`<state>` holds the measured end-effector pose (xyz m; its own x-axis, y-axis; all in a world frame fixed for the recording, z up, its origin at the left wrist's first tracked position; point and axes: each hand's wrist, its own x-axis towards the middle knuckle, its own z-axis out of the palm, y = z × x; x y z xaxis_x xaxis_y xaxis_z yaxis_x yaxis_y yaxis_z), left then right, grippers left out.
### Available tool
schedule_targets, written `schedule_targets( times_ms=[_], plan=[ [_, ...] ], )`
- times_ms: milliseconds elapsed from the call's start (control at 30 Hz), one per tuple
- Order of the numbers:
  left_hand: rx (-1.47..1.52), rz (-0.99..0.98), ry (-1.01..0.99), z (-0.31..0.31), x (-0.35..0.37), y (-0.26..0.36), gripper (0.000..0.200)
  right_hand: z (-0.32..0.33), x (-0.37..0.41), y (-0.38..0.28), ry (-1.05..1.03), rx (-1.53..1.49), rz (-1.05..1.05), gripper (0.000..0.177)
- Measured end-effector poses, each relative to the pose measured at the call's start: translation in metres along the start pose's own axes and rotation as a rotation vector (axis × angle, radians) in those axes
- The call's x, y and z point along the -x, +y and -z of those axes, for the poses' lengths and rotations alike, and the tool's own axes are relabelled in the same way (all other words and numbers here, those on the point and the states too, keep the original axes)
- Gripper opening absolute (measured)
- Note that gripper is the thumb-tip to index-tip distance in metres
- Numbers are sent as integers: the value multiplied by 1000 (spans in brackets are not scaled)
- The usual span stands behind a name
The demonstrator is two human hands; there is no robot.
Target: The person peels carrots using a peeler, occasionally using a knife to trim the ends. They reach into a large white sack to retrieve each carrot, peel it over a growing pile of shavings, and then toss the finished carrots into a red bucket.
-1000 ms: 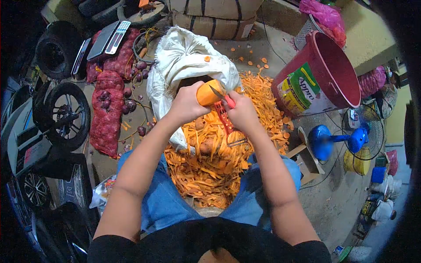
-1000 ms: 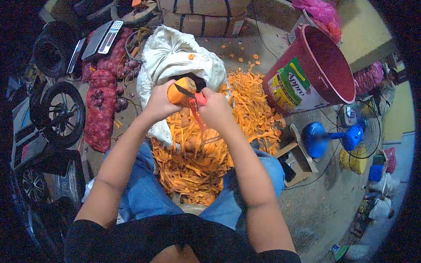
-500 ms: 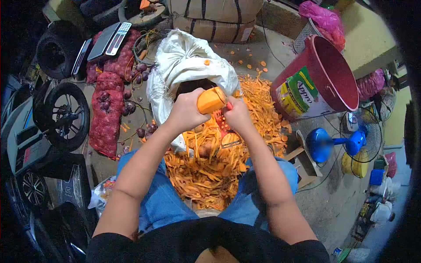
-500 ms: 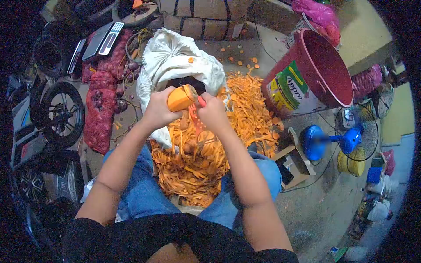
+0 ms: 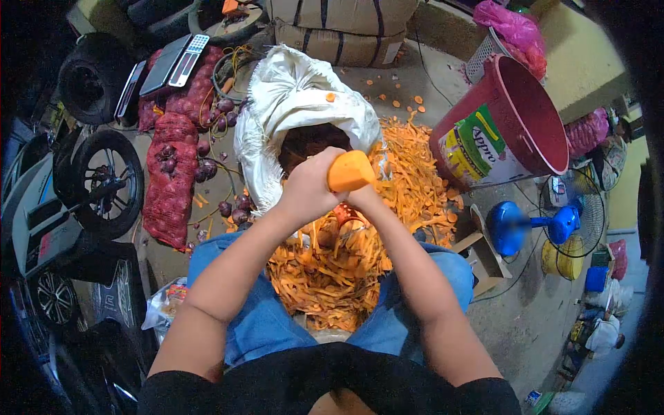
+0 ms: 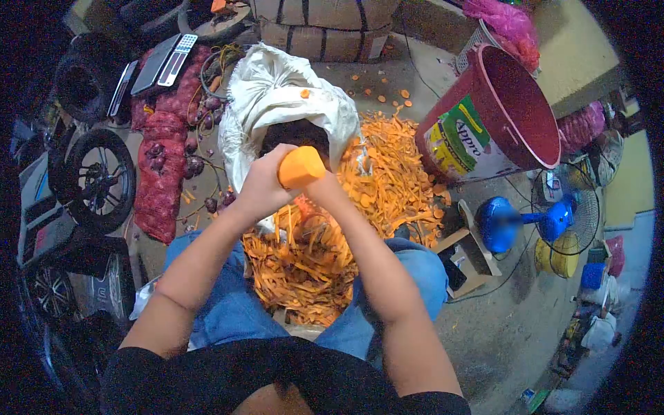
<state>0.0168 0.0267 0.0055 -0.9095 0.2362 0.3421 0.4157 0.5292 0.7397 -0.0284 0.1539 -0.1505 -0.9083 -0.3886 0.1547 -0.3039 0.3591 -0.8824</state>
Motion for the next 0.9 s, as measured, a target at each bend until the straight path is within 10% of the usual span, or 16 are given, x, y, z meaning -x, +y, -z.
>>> schedule_targets(
  times_ms=[233,300,667,733,900],
  plan=[
    [252,135,-90,2,1,6,53,31,-5,-57,-68,-149,-260,31],
    [315,157,-99,-6,4,2,56,52,-9,-78,-108,-3,-644,27],
    [410,416,-259,-20,4,-18,50,124,-9,-106,409,89,-470,20],
    [812,953,-280,-24,2,-22,42,142,-9,-98,533,42,-402,20],
    [1007,1008,-216,-32,3,-28,39,183,3,-99,714,-221,-245,19]
  ],
)
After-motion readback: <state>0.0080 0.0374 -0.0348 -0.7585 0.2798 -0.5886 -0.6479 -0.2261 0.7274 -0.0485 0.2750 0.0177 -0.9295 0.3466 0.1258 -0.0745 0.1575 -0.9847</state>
